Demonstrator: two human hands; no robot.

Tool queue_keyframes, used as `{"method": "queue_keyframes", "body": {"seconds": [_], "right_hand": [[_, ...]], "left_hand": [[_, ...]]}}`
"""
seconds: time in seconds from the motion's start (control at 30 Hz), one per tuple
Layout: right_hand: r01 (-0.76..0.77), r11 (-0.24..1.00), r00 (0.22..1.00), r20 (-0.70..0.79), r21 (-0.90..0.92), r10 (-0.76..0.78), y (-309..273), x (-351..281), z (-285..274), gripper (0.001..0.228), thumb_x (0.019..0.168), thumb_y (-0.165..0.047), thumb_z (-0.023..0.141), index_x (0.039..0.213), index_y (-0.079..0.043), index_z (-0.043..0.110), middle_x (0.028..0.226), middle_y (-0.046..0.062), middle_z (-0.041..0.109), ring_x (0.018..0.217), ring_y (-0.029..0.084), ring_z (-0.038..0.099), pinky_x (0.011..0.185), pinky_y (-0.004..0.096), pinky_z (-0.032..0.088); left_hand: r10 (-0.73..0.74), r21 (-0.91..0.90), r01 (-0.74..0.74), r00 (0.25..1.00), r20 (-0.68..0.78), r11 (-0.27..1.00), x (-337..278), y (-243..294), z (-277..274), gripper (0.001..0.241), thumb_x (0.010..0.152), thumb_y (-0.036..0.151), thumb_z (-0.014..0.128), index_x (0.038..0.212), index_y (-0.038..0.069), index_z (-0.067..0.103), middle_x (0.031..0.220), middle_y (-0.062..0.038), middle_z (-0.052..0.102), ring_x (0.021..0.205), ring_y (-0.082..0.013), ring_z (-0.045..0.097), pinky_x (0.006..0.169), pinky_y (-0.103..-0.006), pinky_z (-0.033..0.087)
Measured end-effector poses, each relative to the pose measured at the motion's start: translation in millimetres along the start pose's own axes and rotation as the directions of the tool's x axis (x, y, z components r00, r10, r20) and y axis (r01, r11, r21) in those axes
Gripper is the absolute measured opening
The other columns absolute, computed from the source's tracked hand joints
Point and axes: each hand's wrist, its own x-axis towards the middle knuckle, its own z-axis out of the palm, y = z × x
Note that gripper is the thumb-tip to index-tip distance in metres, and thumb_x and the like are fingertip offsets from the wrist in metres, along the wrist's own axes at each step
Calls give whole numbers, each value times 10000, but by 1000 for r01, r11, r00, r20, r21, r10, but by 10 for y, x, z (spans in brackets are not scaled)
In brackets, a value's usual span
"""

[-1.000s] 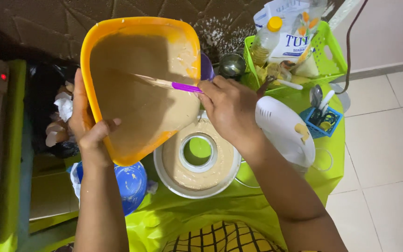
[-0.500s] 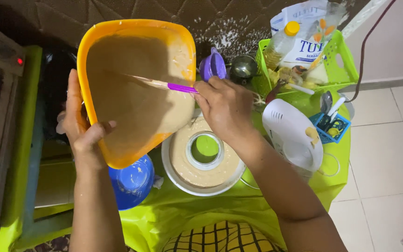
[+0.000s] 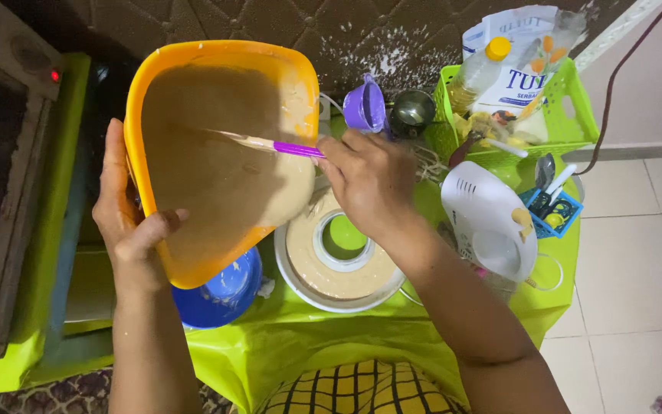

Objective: Pouring mixed cake batter from a bowl into a bundt cake pan.

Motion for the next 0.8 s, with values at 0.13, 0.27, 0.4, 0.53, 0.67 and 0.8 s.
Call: {"method": "queue_keyframes", "body": {"seconds": [0.13, 0.27, 0.4, 0.53, 0.67, 0.8], "right_hand": [[18, 1000, 1000, -12, -8, -18, -50, -32, -12, 151, 847, -81, 789, 996, -80, 767, 831, 52, 652, 673, 223, 617, 562, 367, 464], [16, 1000, 1000, 0, 14, -16, -112, -63, -62, 181, 831, -68, 792, 1011, -70, 769, 849, 61, 654, 648, 219, 624, 557, 366, 473], [18, 1000, 999, 34, 25, -18, -182, -90, -130, 157, 845, -65, 773, 999, -78, 746, 799, 51, 623, 637, 231, 620, 546, 379, 458], [34, 999, 999, 6, 36, -35, -227, -146, -146, 120, 841, -75, 789, 957, -82, 760, 797, 46, 629, 625, 215, 612, 544, 363, 452], [26, 998, 999, 33, 54, -28, -257, -211, -185, 126, 855, -99, 777, 972, -101, 731, 800, 55, 603, 656, 255, 601, 582, 399, 454], [17, 996, 998, 59, 86, -23, -286, -257, -275, 115, 861, -90, 777, 967, -93, 735, 801, 51, 582, 672, 244, 594, 591, 389, 453]], "left_hand": [[-5, 75, 5, 1000, 1, 997, -77, 91, -39, 1011, 585, 47, 446, 1578, -23, 271, 1610, -200, 381, 1472, -334, 388, 1200, -384, 286], [-36, 113, 39, 999, -27, 993, -138, 121, -80, 1068, 531, 126, 460, 1571, -32, 275, 1593, -223, 384, 1458, -375, 409, 1168, -435, 331], [3, 117, -3, 1000, -3, 993, -236, 133, -129, 1075, 532, 107, 475, 1580, -28, 274, 1600, -212, 388, 1466, -352, 412, 1199, -410, 313], [-60, 133, 64, 998, -28, 989, -337, 225, -133, 1084, 519, 73, 455, 1583, -29, 268, 1586, -212, 398, 1418, -349, 443, 1143, -391, 350], [-97, 237, 105, 994, -44, 966, -426, 218, -198, 1136, 470, 122, 478, 1587, 4, 309, 1485, -208, 453, 1328, -372, 490, 1064, -423, 399], [-88, 153, 92, 996, -34, 984, -494, 232, -211, 1137, 474, 166, 490, 1583, -4, 306, 1532, -180, 429, 1415, -348, 452, 1150, -433, 362]]}}
